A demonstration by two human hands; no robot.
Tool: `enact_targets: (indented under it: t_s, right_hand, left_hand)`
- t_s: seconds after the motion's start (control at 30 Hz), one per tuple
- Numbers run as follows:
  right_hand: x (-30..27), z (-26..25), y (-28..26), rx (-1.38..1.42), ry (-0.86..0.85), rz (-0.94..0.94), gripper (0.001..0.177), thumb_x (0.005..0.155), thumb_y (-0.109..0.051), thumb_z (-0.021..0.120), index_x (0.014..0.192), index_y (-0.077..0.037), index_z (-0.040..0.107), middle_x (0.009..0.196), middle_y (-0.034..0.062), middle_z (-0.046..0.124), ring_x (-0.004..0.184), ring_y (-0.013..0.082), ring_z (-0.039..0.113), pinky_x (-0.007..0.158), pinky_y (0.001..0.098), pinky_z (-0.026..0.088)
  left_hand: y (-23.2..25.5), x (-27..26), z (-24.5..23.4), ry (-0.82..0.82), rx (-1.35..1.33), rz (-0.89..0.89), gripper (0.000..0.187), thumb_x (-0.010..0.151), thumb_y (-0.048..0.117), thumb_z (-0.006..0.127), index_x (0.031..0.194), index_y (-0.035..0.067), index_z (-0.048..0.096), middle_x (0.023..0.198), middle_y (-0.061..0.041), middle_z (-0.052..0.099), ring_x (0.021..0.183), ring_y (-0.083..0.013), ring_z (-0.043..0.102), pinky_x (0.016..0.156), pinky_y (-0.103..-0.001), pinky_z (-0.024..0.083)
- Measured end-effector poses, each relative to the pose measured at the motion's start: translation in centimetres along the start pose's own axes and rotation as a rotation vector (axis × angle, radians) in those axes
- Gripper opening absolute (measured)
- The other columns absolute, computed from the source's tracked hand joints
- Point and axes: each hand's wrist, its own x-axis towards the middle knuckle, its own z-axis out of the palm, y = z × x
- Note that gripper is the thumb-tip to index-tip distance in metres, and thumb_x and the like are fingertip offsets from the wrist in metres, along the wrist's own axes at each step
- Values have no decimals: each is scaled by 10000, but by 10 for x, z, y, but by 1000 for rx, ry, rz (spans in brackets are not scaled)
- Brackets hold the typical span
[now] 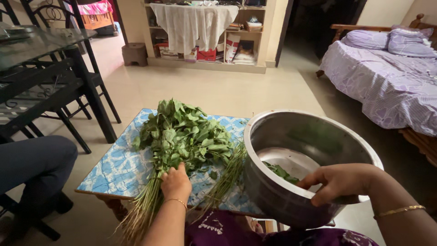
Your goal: The person plucks leaves from a bunch of greens by hand and places them into a metal pot.
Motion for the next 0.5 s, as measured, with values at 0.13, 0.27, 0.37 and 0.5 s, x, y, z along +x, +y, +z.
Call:
enact_targets:
  t_s: [0.13, 0.27, 0.37, 0.5]
  right_hand:
    - [-1, 2, -5, 63, -3, 27, 686, 746, -205, 780, 1417, -124, 664, 1230, 53, 765, 1109, 154, 697, 995, 302, 535]
    - [0, 2, -8, 45, -19, -5, 749, 707, -206, 760, 1441, -127, 628, 1311, 60, 721, 1173, 176, 678, 1037, 321, 518]
    - [3, 2, -5, 37, -38, -55, 793, 704, -231, 764, 1469, -108, 596, 1359, 78, 688, 1220, 199, 649, 1065, 337, 493]
    - [11, 3, 6, 154, -58, -70, 897, 660, -218, 766, 1514, -104, 517, 1410, 97, 636, 1287, 230, 610, 1101, 361, 463]
  left_hand:
    - [-6, 4, 0, 8, 32, -65, 297, 1019, 209, 477, 1223, 157, 685, 1371, -86, 593, 1338, -301, 499, 1120, -492, 381]
    - [-10, 9, 2, 9, 55, -65, 294, 993, 180, 489, 1213, 164, 683, 1355, -81, 597, 1326, -318, 488, 1114, -492, 340]
    - [-11, 17, 14, -3, 37, -65, 285, 1021, 182, 467, 1193, 158, 692, 1321, -87, 636, 1323, -300, 508, 1122, -494, 335]
    - [-17, 25, 16, -27, 50, -41, 289, 1009, 165, 496, 1243, 146, 665, 1291, -88, 679, 1302, -281, 546, 1116, -487, 350]
